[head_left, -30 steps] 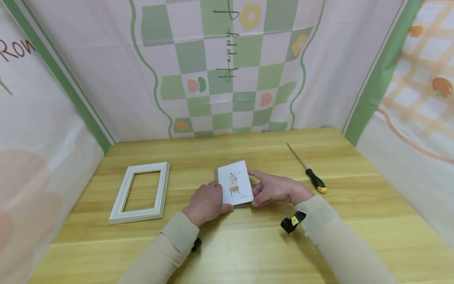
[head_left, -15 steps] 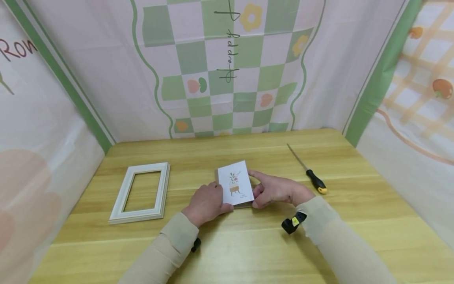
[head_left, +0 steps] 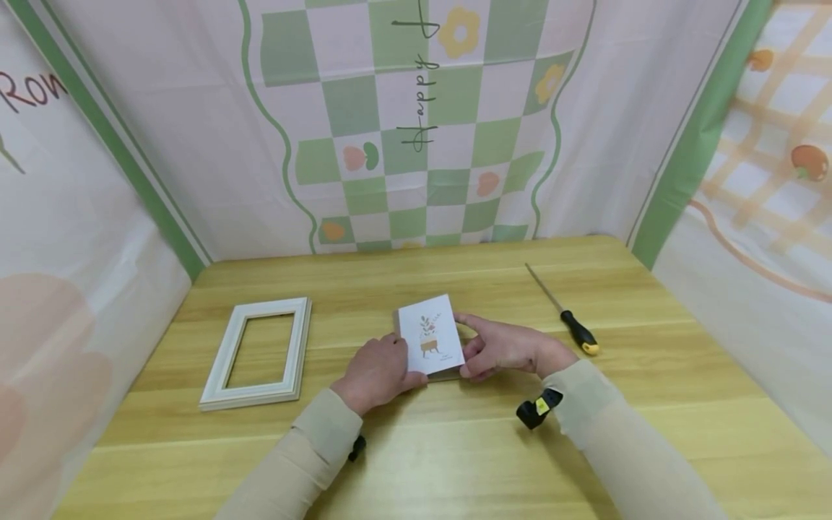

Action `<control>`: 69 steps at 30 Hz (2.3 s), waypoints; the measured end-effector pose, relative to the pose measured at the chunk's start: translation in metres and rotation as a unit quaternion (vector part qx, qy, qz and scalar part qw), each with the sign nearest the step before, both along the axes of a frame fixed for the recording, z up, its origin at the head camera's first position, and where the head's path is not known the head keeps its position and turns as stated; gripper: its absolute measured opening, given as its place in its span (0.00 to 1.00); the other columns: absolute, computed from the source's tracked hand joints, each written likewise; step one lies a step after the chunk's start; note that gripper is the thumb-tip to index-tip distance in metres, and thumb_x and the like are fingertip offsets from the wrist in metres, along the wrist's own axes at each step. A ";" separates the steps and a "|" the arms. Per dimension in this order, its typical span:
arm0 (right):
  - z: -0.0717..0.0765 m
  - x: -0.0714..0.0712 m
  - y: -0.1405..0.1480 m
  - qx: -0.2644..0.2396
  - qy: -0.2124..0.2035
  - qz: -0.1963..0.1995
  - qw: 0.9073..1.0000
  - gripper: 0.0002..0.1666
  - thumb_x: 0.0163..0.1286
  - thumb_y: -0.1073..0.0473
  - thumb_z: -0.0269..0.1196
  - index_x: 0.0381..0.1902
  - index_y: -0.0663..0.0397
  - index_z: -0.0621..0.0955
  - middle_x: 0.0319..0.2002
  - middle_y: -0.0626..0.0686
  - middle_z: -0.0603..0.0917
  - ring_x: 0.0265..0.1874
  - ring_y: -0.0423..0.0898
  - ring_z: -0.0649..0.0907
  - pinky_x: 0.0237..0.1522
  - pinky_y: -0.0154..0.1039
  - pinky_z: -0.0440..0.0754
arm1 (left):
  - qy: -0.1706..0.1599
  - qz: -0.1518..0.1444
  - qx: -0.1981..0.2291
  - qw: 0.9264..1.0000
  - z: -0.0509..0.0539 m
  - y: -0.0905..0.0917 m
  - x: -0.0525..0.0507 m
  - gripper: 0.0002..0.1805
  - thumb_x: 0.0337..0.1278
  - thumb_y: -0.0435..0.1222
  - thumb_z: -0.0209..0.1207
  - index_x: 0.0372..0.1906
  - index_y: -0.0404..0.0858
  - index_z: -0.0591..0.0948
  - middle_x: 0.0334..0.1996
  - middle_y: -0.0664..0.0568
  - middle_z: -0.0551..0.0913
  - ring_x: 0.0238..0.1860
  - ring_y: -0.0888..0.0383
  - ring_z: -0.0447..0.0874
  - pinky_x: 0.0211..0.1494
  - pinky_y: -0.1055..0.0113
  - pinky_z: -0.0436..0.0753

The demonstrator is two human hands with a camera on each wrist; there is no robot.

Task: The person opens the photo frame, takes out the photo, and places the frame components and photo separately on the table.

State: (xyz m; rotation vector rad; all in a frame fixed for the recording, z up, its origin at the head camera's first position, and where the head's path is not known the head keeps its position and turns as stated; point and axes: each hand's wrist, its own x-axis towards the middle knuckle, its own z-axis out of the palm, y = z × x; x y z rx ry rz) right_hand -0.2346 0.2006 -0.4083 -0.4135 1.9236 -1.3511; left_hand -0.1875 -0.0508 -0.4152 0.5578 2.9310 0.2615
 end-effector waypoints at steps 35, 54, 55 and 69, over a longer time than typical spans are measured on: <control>0.006 0.005 -0.012 0.079 0.106 -0.118 0.984 0.40 0.69 0.59 0.71 0.73 0.65 0.67 0.53 0.65 0.80 0.44 0.52 0.85 0.44 0.45 0.88 | -0.013 -0.029 0.008 0.999 0.004 -0.006 -0.002 0.34 0.69 0.59 0.62 0.52 0.29 0.81 0.47 0.42 0.83 0.31 0.54 0.76 0.38 0.59 0.81; -0.001 -0.001 -0.021 0.036 0.028 -0.141 0.989 0.23 0.76 0.64 0.61 0.63 0.73 0.74 0.34 0.56 0.85 0.30 0.42 0.84 0.32 0.34 0.86 | 0.018 -0.031 -0.012 0.999 -0.001 -0.005 0.001 0.34 0.68 0.61 0.62 0.51 0.30 0.81 0.47 0.43 0.84 0.31 0.54 0.75 0.42 0.57 0.82; -0.002 -0.002 -0.022 0.036 0.028 -0.140 0.989 0.24 0.76 0.64 0.61 0.64 0.74 0.73 0.34 0.56 0.85 0.30 0.42 0.84 0.32 0.34 0.85 | 0.019 -0.031 -0.012 0.999 -0.001 -0.005 0.001 0.35 0.68 0.61 0.62 0.51 0.30 0.81 0.48 0.43 0.84 0.31 0.54 0.75 0.42 0.57 0.82; 0.004 -0.001 -0.020 0.013 0.012 -0.161 0.987 0.32 0.79 0.65 0.57 0.75 0.72 0.63 0.36 0.56 0.86 0.27 0.40 0.80 0.29 0.31 0.81 | 0.013 -0.020 0.011 1.000 -0.002 -0.006 0.002 0.38 0.65 0.60 0.65 0.57 0.27 0.78 0.46 0.42 0.84 0.32 0.54 0.76 0.42 0.57 0.83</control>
